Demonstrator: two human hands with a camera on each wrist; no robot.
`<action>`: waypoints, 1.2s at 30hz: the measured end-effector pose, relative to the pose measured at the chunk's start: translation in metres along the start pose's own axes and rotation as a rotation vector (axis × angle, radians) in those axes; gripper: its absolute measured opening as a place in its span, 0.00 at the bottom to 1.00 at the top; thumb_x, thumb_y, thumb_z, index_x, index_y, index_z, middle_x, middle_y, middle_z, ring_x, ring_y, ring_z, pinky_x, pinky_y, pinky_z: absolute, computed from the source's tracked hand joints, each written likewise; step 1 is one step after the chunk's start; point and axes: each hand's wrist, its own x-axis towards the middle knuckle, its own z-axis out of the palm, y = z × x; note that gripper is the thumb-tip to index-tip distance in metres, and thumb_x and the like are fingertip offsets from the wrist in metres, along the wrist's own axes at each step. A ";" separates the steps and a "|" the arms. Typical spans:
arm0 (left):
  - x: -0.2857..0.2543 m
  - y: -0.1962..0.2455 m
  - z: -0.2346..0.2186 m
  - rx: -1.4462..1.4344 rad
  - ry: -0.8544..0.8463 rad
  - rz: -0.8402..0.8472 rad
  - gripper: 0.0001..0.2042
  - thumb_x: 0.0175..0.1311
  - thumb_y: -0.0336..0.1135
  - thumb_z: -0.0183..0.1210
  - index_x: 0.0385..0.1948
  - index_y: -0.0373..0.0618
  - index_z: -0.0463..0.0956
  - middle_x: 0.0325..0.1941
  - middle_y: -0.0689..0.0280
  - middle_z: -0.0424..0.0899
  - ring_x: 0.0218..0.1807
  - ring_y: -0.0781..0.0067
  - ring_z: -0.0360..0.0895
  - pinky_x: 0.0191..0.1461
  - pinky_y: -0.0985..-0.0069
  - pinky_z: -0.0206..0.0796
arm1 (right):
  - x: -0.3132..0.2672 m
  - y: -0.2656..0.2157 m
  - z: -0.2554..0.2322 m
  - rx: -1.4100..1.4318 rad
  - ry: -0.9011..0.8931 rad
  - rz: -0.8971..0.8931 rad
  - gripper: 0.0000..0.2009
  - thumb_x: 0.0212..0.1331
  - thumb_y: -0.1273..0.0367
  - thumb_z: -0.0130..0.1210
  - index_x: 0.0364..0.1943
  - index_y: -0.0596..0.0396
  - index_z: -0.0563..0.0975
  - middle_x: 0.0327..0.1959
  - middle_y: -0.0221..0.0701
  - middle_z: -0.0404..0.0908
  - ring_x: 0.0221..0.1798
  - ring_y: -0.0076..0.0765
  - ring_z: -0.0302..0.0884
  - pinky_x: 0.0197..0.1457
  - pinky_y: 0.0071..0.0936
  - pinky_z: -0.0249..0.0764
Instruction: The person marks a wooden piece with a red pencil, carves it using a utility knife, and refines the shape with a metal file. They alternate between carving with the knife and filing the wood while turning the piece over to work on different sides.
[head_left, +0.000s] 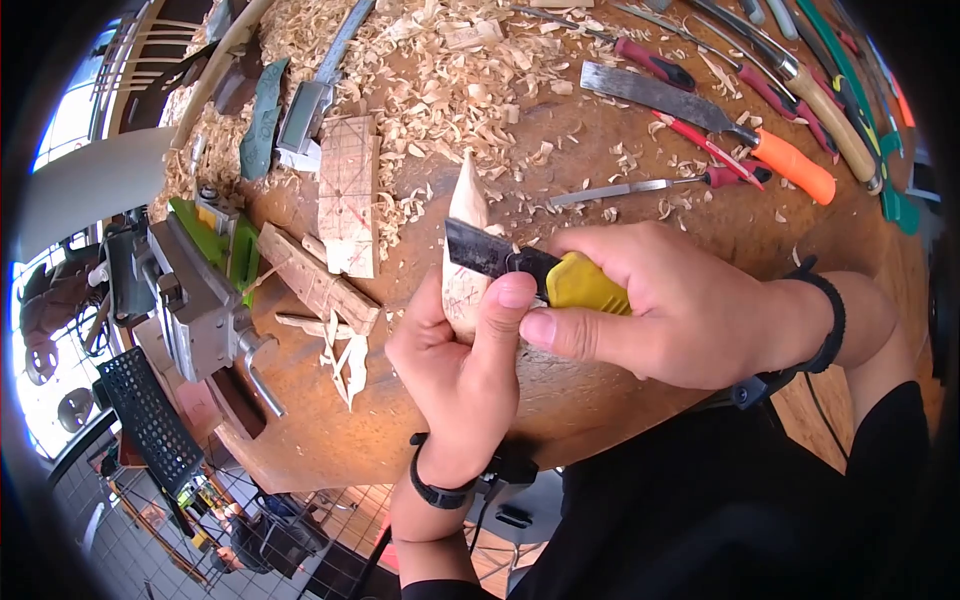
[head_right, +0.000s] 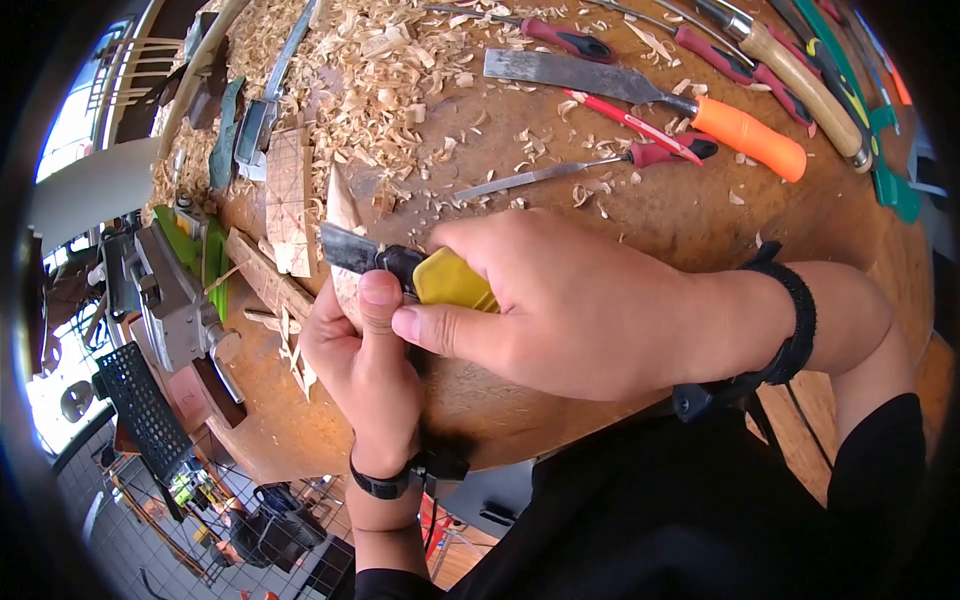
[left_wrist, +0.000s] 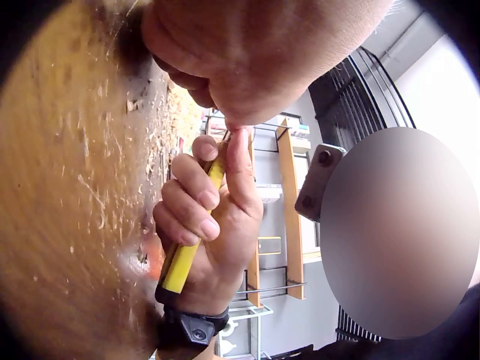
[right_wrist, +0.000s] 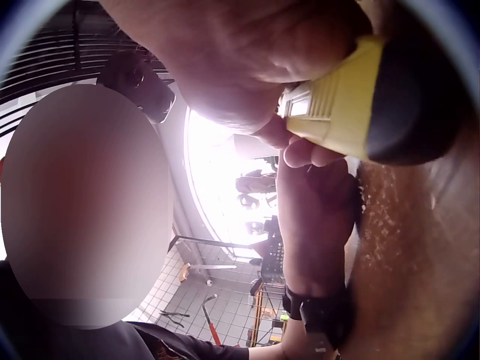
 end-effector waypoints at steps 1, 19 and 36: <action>-0.001 -0.003 -0.002 -0.012 0.013 0.003 0.14 0.74 0.42 0.62 0.33 0.39 0.80 0.27 0.77 0.79 0.28 0.90 0.68 0.31 0.88 0.56 | 0.000 -0.004 -0.002 0.092 -0.038 0.088 0.18 0.69 0.57 0.62 0.42 0.61 0.76 0.22 0.27 0.77 0.20 0.22 0.72 0.24 0.24 0.68; 0.005 -0.001 -0.018 -0.452 -0.309 -0.194 0.22 0.83 0.49 0.42 0.41 0.39 0.78 0.26 0.68 0.77 0.27 0.83 0.70 0.31 0.83 0.60 | 0.016 -0.013 -0.020 0.395 -0.020 0.098 0.24 0.72 0.53 0.44 0.54 0.61 0.75 0.29 0.37 0.81 0.25 0.27 0.78 0.31 0.22 0.76; 0.008 -0.005 -0.018 -0.562 -0.283 -0.188 0.23 0.82 0.49 0.40 0.48 0.34 0.75 0.33 0.59 0.82 0.32 0.73 0.79 0.39 0.77 0.72 | 0.016 -0.003 -0.025 0.637 -0.165 0.160 0.34 0.72 0.50 0.31 0.60 0.69 0.75 0.33 0.40 0.84 0.35 0.32 0.80 0.44 0.26 0.76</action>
